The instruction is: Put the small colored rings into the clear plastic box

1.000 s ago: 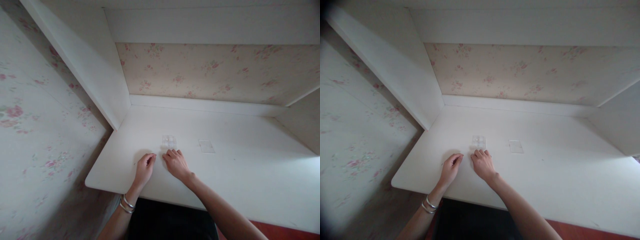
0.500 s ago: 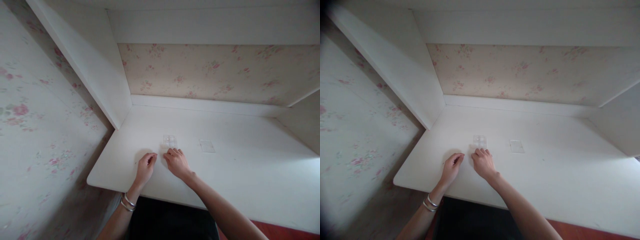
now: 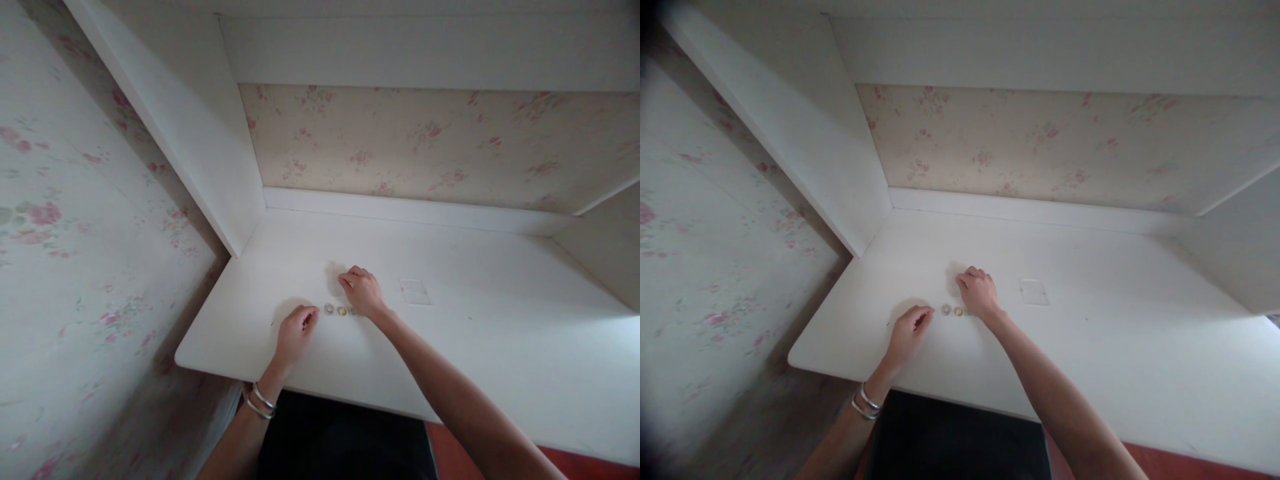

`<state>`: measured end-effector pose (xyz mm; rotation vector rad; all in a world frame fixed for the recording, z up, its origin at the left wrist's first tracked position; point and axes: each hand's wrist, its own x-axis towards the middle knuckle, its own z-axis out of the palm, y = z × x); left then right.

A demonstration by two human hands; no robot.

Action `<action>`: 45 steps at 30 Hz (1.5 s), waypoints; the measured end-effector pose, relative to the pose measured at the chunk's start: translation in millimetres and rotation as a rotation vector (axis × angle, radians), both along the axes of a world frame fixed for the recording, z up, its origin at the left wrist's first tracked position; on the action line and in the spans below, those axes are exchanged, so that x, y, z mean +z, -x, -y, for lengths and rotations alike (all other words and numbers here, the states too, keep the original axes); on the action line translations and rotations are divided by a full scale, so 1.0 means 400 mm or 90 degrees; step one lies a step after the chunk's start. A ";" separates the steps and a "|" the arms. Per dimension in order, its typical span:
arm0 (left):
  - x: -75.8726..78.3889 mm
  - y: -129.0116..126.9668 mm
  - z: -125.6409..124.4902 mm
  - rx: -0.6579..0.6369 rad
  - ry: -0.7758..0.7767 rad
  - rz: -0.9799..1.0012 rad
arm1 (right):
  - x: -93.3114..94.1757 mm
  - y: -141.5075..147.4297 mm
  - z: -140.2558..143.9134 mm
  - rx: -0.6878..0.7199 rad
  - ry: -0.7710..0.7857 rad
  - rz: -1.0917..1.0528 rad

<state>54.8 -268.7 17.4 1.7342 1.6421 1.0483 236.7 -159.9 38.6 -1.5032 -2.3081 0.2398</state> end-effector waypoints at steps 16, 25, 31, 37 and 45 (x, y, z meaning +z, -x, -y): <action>-0.002 -0.023 0.003 -0.032 -0.023 -0.196 | 0.011 -0.057 0.074 -0.088 -0.034 -0.228; 0.017 -0.060 -0.026 -0.046 -0.015 -0.295 | -0.055 -0.185 0.188 -0.228 0.018 -0.358; 0.009 -0.064 -0.031 -0.040 -0.025 -0.311 | -0.081 -0.224 0.213 -0.275 0.058 -0.382; 0.004 -0.060 -0.029 -0.025 -0.043 -0.189 | -0.084 -0.224 0.208 -0.249 0.072 -0.425; 0.036 -0.089 -0.104 0.002 -0.084 -0.160 | -0.086 -0.232 0.204 -0.228 0.072 -0.455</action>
